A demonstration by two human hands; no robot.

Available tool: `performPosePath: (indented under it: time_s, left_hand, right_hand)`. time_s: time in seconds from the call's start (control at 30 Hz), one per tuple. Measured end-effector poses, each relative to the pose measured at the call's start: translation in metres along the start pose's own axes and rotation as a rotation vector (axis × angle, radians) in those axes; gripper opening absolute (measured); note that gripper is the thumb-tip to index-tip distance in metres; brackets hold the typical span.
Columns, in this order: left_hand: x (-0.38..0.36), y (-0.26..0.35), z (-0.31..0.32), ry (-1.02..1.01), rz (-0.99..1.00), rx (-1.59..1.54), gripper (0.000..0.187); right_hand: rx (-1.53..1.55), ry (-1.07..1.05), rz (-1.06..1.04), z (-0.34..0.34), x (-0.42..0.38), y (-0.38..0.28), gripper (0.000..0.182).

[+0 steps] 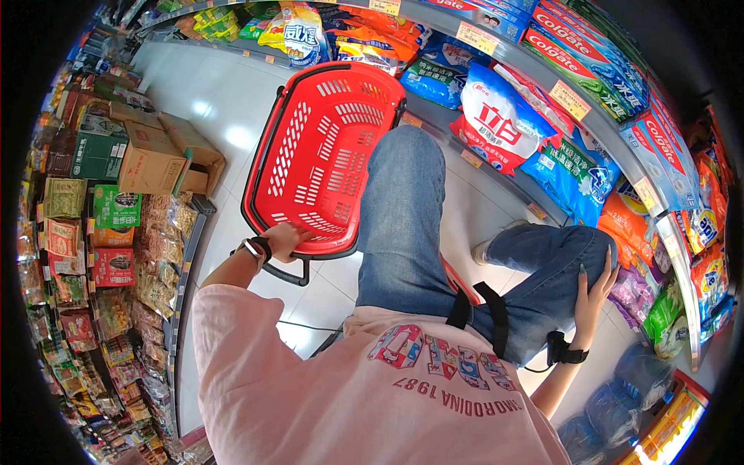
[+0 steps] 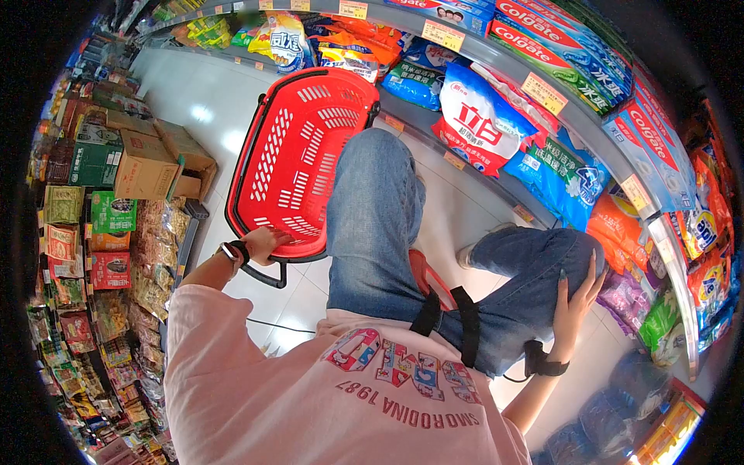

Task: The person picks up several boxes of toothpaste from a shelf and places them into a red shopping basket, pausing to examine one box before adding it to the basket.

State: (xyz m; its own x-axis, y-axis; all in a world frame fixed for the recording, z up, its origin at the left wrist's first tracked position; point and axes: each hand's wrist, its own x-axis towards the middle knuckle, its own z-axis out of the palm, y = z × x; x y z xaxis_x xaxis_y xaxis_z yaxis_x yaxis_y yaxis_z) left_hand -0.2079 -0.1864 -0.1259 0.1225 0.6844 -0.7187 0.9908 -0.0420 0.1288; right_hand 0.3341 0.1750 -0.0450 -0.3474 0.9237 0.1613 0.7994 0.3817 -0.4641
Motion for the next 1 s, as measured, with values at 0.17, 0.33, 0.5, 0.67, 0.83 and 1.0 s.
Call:
performPosePath:
  time_s: [0.17,0.33,0.5,0.67,0.83,1.0]
  left_hand:
    - [-0.0007,0.0016,-0.0030,-0.014,-0.019,-0.018,0.077]
    - [0.0002,0.0002,-0.0004,-0.005,-0.015,-0.035,0.078]
    - [0.0000,0.0010,-0.0004,-0.016,-0.024,-0.011,0.078]
    - [0.0017,-0.0001,0.0017,-0.035,-0.036,0.006,0.079]
    - [0.0013,0.0000,0.0010,-0.034,-0.029,-0.007,0.079]
    - [0.0001,0.0004,-0.0005,-0.005,0.000,0.007,0.077]
  right_hand:
    - [0.004,-0.003,-0.004,0.0006,0.0000,0.0023,0.063]
    - [-0.008,-0.006,-0.027,0.0006,-0.0003,0.0036,0.063]
    - [-0.006,-0.010,-0.016,0.0004,-0.0007,0.0036,0.063]
    - [-0.008,-0.012,0.008,-0.0004,-0.0006,0.0007,0.063]
    - [-0.002,-0.010,-0.003,0.0004,-0.0008,0.0043,0.063]
    - [-0.004,-0.011,0.001,-0.0005,-0.0004,0.0013,0.063]
